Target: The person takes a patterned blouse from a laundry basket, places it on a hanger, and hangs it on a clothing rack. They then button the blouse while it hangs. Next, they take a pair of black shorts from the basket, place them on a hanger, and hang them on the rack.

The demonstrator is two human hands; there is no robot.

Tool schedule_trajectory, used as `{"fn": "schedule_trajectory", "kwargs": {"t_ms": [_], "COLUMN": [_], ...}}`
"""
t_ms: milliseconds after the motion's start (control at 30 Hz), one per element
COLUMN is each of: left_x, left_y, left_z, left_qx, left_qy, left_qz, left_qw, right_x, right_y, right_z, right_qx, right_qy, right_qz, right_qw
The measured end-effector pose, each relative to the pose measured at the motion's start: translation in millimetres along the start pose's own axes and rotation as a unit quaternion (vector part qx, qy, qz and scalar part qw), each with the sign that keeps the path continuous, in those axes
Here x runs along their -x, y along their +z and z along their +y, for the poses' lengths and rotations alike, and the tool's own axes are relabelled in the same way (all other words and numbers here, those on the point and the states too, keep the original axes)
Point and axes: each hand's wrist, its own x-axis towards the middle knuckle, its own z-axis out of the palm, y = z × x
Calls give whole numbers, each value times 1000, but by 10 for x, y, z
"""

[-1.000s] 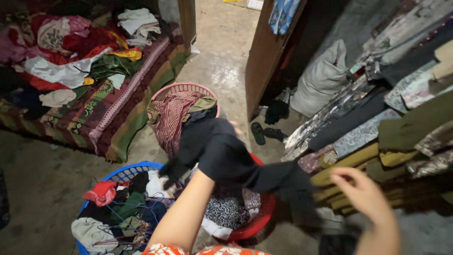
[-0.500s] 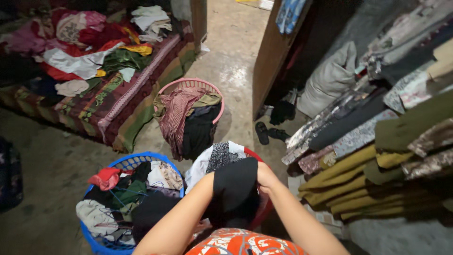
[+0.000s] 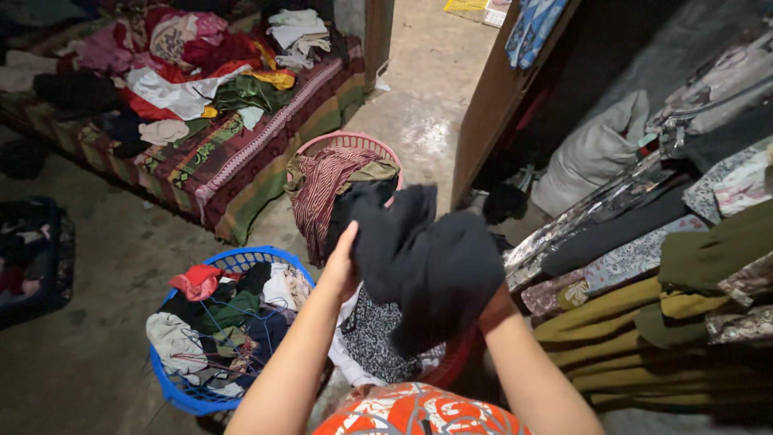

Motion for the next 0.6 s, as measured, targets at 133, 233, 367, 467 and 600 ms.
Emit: {"fn": "schedule_trajectory", "kwargs": {"t_ms": [133, 233, 367, 467, 600], "left_x": [31, -40, -126, -159, -262], "left_y": [358, 468, 400, 280, -65], "left_z": [-313, -556, -657, -622, -505], "left_qx": [-55, -94, 17, 64, 24], "left_qy": [-111, 12, 80, 56, 57], "left_qz": [-19, -5, -36, -68, -28], "left_qw": [992, 995, 996, 994, 998], "right_x": [92, 169, 242, 236, 256], "right_y": [-92, -115, -149, -210, -302], "right_z": [-44, -121, -227, -264, -367], "right_qx": [115, 141, 155, 282, 381], "right_qy": [86, 97, 83, 24, -153], "right_qz": [21, 53, 167, 159, 160], "right_qw": [989, 984, 970, 946, 898]}}
